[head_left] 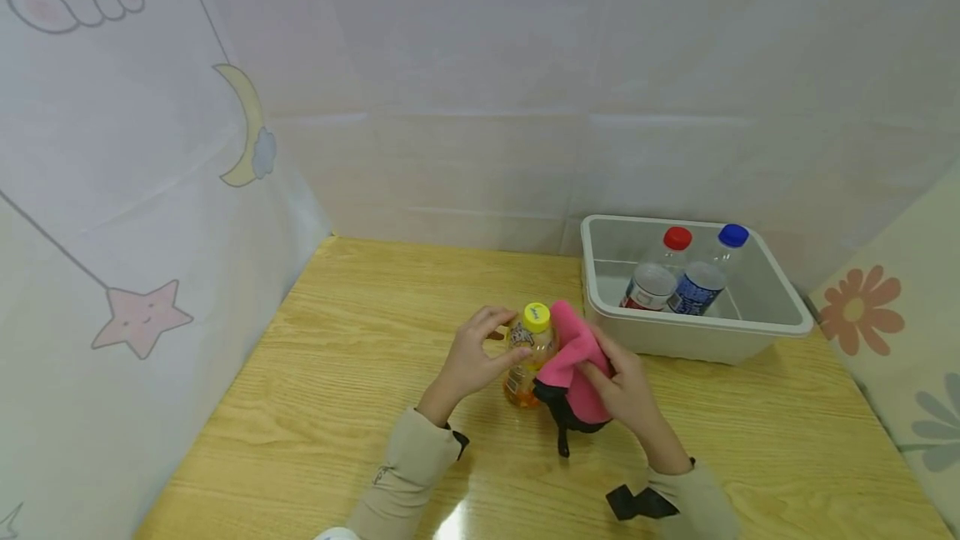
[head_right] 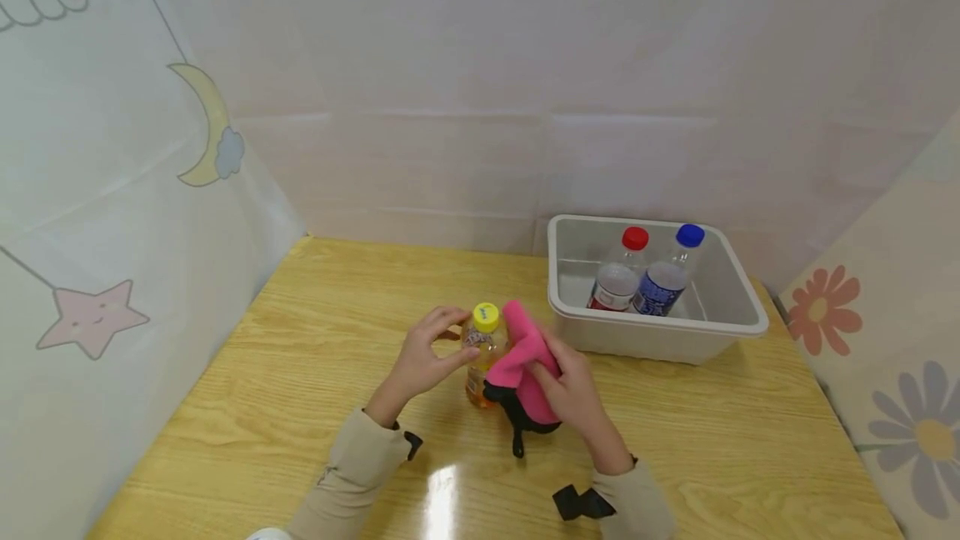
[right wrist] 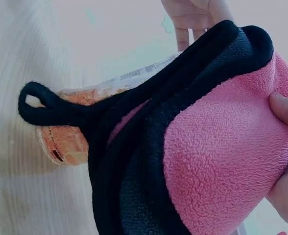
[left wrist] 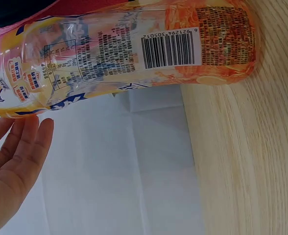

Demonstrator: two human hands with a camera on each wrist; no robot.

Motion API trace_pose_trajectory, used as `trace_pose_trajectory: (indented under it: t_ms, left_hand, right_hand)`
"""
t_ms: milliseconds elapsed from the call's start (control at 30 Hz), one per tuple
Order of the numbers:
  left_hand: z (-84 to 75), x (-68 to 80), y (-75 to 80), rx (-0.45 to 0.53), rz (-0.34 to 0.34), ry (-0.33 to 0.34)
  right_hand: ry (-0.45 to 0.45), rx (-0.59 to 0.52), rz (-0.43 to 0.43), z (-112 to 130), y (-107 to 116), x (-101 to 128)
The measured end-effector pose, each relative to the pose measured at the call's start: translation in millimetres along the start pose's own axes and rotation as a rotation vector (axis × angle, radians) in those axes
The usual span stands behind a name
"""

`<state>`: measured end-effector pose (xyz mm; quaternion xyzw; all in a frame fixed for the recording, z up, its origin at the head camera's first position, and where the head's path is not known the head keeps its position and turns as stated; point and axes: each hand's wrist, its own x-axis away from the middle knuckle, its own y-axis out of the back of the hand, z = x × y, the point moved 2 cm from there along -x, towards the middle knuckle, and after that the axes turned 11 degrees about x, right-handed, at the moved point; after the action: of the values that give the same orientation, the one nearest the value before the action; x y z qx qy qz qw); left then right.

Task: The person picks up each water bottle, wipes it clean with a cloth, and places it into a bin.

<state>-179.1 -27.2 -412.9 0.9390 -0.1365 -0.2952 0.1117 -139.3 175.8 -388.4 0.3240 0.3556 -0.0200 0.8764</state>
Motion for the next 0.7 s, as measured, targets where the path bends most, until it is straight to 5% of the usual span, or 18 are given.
trace_pose_trajectory:
  t_ms: [267, 700]
  left_hand:
    - [-1.4, -1.2, 1.6, 0.022, 0.030, 0.032]
    - [-4.0, -0.7, 4.7, 0.055, 0.066, 0.052]
  right_hand:
    - [-0.008, -0.059, -0.009, -30, -18, 12]
    - [-0.048, 0.025, 0.074, -39, -29, 23]
